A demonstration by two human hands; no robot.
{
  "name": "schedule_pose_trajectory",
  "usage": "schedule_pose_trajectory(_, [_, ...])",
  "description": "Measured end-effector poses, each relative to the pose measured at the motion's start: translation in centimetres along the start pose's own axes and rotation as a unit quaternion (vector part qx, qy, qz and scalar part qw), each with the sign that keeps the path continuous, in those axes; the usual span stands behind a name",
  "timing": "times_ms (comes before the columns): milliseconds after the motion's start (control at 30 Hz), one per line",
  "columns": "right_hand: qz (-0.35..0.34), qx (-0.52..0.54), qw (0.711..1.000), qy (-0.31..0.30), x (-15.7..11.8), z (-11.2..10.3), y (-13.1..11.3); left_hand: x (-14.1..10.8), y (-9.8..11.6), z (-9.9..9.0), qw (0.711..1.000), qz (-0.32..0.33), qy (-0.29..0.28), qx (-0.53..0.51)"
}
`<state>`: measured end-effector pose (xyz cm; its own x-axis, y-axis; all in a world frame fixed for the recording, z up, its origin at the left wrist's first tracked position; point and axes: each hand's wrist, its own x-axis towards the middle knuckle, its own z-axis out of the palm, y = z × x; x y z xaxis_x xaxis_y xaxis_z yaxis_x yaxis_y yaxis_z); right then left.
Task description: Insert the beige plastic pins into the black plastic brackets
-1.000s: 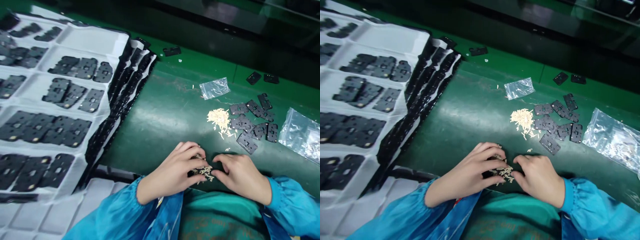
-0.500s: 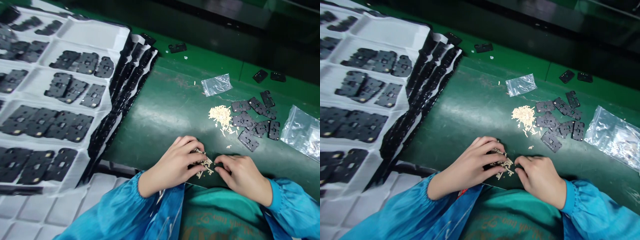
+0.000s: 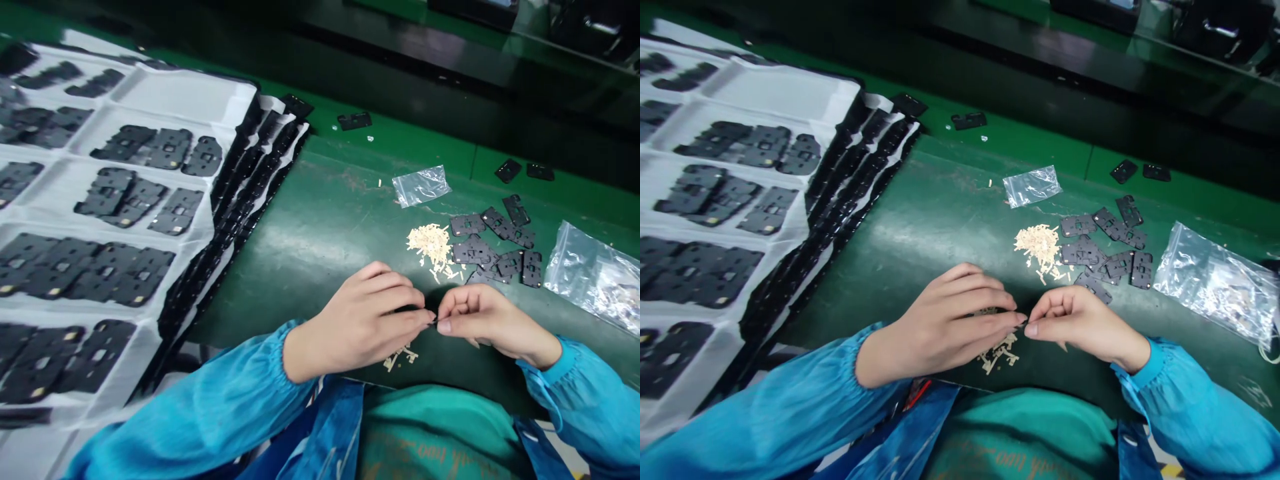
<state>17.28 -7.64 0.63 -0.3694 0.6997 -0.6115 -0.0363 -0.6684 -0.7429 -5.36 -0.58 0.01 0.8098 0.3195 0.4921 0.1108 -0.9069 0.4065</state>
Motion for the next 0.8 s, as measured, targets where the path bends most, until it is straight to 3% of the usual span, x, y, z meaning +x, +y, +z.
schedule_pose_trajectory(233, [0.028,0.062,0.998,0.000,0.0,-0.5,0.1,0.8,-0.3,0.4,0.998,-0.016,0.001,-0.053])
schedule_pose_trajectory(300, [0.015,0.040,0.999,0.014,0.0,-0.8,0.1,1.0,-0.2,0.6,0.993,-0.059,0.009,-0.105])
schedule_pose_trajectory(433, [-0.075,-0.028,0.993,0.091,-0.3,-0.9,0.2,1.3,0.0,1.0,0.940,-0.203,0.040,-0.273])
schedule_pose_trajectory(533, [-0.126,-0.055,0.979,0.147,-0.4,-0.3,0.4,1.6,0.1,1.2,0.901,-0.274,0.045,-0.332])
schedule_pose_trajectory(800, [-0.172,-0.083,0.960,0.206,-0.2,0.4,0.5,2.1,0.3,1.6,0.902,-0.288,0.040,-0.319])
